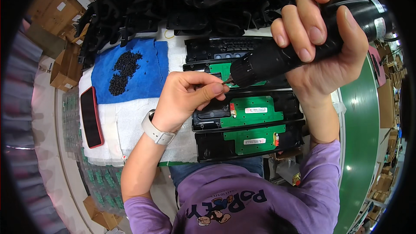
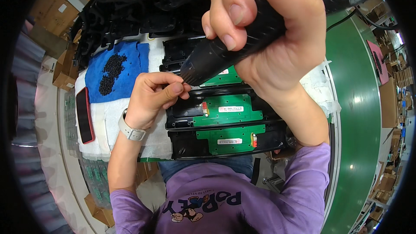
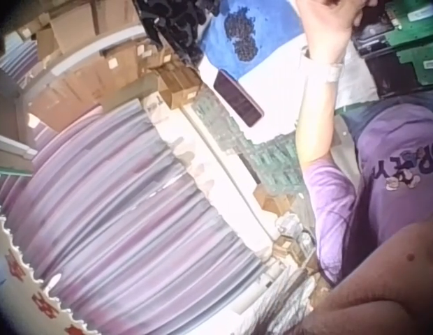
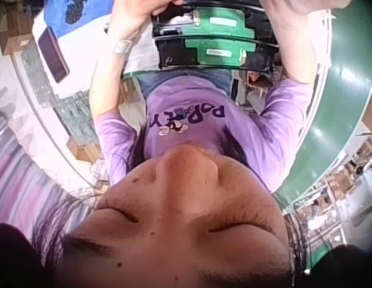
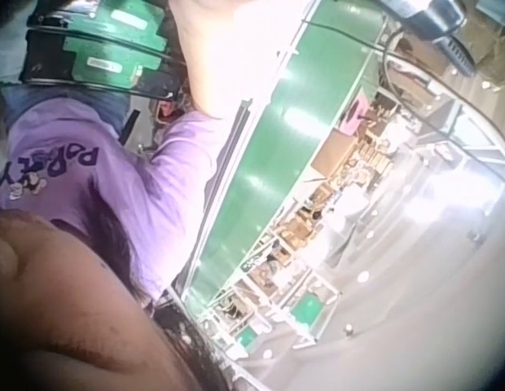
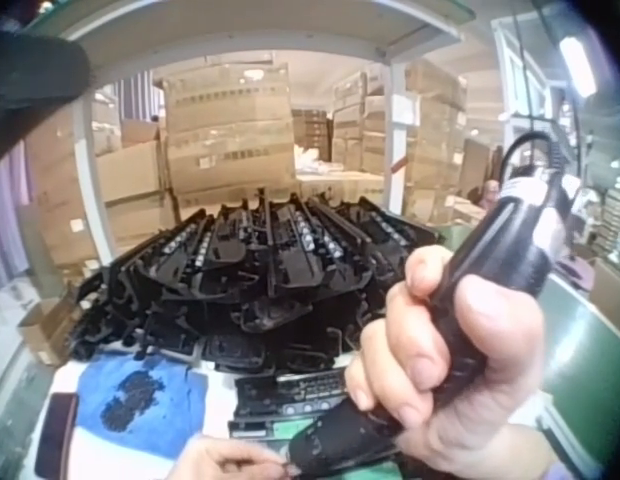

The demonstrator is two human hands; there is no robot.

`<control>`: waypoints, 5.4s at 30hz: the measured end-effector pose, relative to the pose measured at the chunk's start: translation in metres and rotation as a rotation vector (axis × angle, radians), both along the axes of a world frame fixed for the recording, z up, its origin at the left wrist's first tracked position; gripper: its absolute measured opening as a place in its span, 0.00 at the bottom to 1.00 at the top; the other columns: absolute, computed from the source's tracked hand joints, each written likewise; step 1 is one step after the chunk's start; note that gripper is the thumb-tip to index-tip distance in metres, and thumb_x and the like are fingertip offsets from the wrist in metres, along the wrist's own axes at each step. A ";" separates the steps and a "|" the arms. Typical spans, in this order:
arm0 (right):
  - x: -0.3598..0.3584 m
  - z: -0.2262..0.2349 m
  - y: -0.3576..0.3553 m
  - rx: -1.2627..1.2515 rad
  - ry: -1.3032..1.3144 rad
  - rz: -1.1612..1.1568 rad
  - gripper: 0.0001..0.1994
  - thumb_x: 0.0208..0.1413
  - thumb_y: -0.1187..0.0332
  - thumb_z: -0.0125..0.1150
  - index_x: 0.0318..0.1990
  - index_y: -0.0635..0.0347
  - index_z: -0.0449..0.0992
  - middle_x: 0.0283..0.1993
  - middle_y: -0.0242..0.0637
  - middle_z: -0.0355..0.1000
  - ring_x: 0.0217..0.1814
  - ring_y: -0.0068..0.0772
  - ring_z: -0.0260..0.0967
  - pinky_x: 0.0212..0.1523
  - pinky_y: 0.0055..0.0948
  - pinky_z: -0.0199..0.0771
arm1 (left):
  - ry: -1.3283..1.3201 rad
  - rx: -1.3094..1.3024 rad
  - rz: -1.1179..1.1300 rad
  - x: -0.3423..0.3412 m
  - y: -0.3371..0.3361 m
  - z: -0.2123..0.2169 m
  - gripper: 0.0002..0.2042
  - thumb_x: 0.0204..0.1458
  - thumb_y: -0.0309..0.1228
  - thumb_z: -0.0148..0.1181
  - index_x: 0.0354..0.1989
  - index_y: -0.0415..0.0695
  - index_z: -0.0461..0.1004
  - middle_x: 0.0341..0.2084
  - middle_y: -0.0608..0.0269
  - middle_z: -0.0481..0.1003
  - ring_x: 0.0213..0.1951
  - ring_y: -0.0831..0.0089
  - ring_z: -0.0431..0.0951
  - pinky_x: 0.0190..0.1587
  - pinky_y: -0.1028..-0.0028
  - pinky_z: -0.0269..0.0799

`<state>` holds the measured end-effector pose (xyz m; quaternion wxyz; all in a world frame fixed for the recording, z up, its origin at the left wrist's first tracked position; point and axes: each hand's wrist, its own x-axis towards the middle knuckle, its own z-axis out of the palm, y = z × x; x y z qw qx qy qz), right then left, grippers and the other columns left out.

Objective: Assembling toner cartridges by installing circuit boards onto the cartridge housings using an electric screwdriver.

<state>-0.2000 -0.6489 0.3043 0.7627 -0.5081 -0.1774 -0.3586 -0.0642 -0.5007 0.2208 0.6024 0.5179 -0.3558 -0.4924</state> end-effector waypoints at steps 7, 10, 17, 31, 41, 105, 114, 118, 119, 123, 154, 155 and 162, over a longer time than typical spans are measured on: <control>-0.009 -0.004 0.005 0.023 0.257 -0.020 0.14 0.53 0.59 0.49 0.39 0.60 0.62 0.17 0.25 0.56 0.11 0.18 0.51 0.20 0.24 0.60 | -0.096 -0.015 0.095 -0.004 -0.001 -0.002 0.08 0.51 0.26 0.55 0.36 0.34 0.74 0.28 0.57 0.76 0.22 0.84 0.67 0.25 0.86 0.62; -0.016 -0.011 0.018 -0.133 0.411 -0.053 0.17 0.45 0.61 0.59 0.37 0.59 0.61 0.15 0.27 0.58 0.10 0.21 0.54 0.15 0.21 0.56 | 0.320 -0.147 0.119 0.008 -0.003 -0.014 0.11 0.57 0.29 0.42 0.40 0.33 0.67 0.35 0.53 0.73 0.36 0.73 0.74 0.40 0.79 0.68; -0.006 -0.020 0.030 -0.187 0.430 -0.118 0.16 0.42 0.66 0.61 0.34 0.62 0.61 0.15 0.30 0.58 0.11 0.18 0.54 0.13 0.19 0.55 | 0.319 -0.081 0.208 0.000 -0.008 -0.015 0.11 0.58 0.24 0.37 0.43 0.31 0.63 0.42 0.46 0.70 0.45 0.63 0.74 0.46 0.75 0.70; -0.002 -0.028 0.035 -0.195 0.362 0.018 0.15 0.41 0.70 0.64 0.30 0.62 0.61 0.17 0.31 0.60 0.15 0.20 0.57 0.16 0.20 0.58 | 0.131 0.060 0.106 -0.008 -0.006 -0.009 0.15 0.61 0.38 0.36 0.35 0.38 0.65 0.12 0.60 0.67 0.06 0.83 0.57 0.08 0.84 0.48; -0.017 -0.015 0.009 -0.205 0.321 0.045 0.15 0.42 0.70 0.63 0.35 0.60 0.63 0.17 0.29 0.60 0.15 0.24 0.59 0.18 0.22 0.58 | 0.342 0.003 0.073 -0.003 -0.002 -0.004 0.04 0.54 0.27 0.47 0.37 0.43 0.63 0.14 0.70 0.62 0.14 0.86 0.53 0.16 0.85 0.45; -0.036 -0.018 0.002 -0.223 0.353 -0.083 0.15 0.43 0.68 0.61 0.34 0.61 0.61 0.17 0.29 0.59 0.14 0.21 0.58 0.17 0.21 0.58 | 0.247 0.052 -0.003 -0.010 -0.005 -0.006 0.04 0.57 0.28 0.45 0.38 0.43 0.62 0.17 0.68 0.64 0.17 0.85 0.56 0.18 0.85 0.49; -0.037 -0.009 -0.002 -0.042 -0.131 0.001 0.16 0.52 0.60 0.52 0.43 0.61 0.61 0.24 0.27 0.62 0.19 0.20 0.59 0.30 0.27 0.62 | 0.436 -0.093 -0.016 -0.011 -0.006 -0.005 0.10 0.59 0.32 0.42 0.43 0.39 0.64 0.44 0.46 0.70 0.48 0.63 0.72 0.49 0.71 0.68; -0.035 -0.018 -0.003 -0.023 -0.112 0.010 0.16 0.53 0.59 0.51 0.43 0.60 0.61 0.23 0.27 0.62 0.19 0.20 0.59 0.31 0.26 0.62 | 0.581 -0.091 -0.053 -0.017 -0.010 -0.006 0.14 0.60 0.34 0.37 0.45 0.36 0.64 0.48 0.43 0.68 0.52 0.60 0.69 0.54 0.67 0.64; -0.030 -0.024 -0.001 -0.024 -0.120 0.030 0.16 0.53 0.58 0.52 0.43 0.59 0.61 0.23 0.27 0.62 0.19 0.20 0.59 0.30 0.26 0.63 | 0.615 -0.104 -0.094 -0.018 -0.008 -0.004 0.14 0.60 0.34 0.38 0.45 0.36 0.64 0.48 0.44 0.68 0.51 0.60 0.69 0.54 0.66 0.64; -0.022 -0.035 0.009 -0.030 -0.052 0.029 0.17 0.53 0.57 0.54 0.43 0.57 0.61 0.22 0.27 0.61 0.17 0.20 0.58 0.28 0.26 0.63 | 0.631 -0.083 -0.146 -0.020 -0.006 -0.005 0.14 0.59 0.34 0.39 0.45 0.36 0.64 0.45 0.47 0.70 0.49 0.63 0.70 0.51 0.69 0.66; -0.041 -0.017 -0.011 0.025 -0.108 -0.039 0.14 0.53 0.60 0.49 0.41 0.61 0.61 0.22 0.28 0.60 0.17 0.21 0.57 0.30 0.28 0.61 | 0.098 0.001 -0.095 -0.021 -0.003 -0.003 0.05 0.50 0.22 0.56 0.35 0.36 0.71 0.26 0.60 0.74 0.23 0.82 0.71 0.27 0.82 0.69; -0.041 -0.018 -0.010 0.025 -0.106 -0.035 0.14 0.53 0.60 0.49 0.41 0.60 0.61 0.22 0.28 0.60 0.17 0.21 0.57 0.30 0.28 0.61 | 0.101 0.006 -0.091 -0.021 -0.003 -0.003 0.05 0.50 0.22 0.56 0.34 0.35 0.71 0.26 0.60 0.74 0.23 0.82 0.72 0.27 0.83 0.70; -0.038 -0.022 -0.005 -0.024 -0.105 -0.027 0.14 0.53 0.60 0.50 0.42 0.60 0.61 0.23 0.28 0.62 0.18 0.21 0.59 0.30 0.28 0.62 | 0.062 0.007 -0.069 -0.021 -0.002 -0.005 0.05 0.50 0.21 0.56 0.34 0.35 0.71 0.26 0.59 0.75 0.23 0.81 0.73 0.27 0.82 0.71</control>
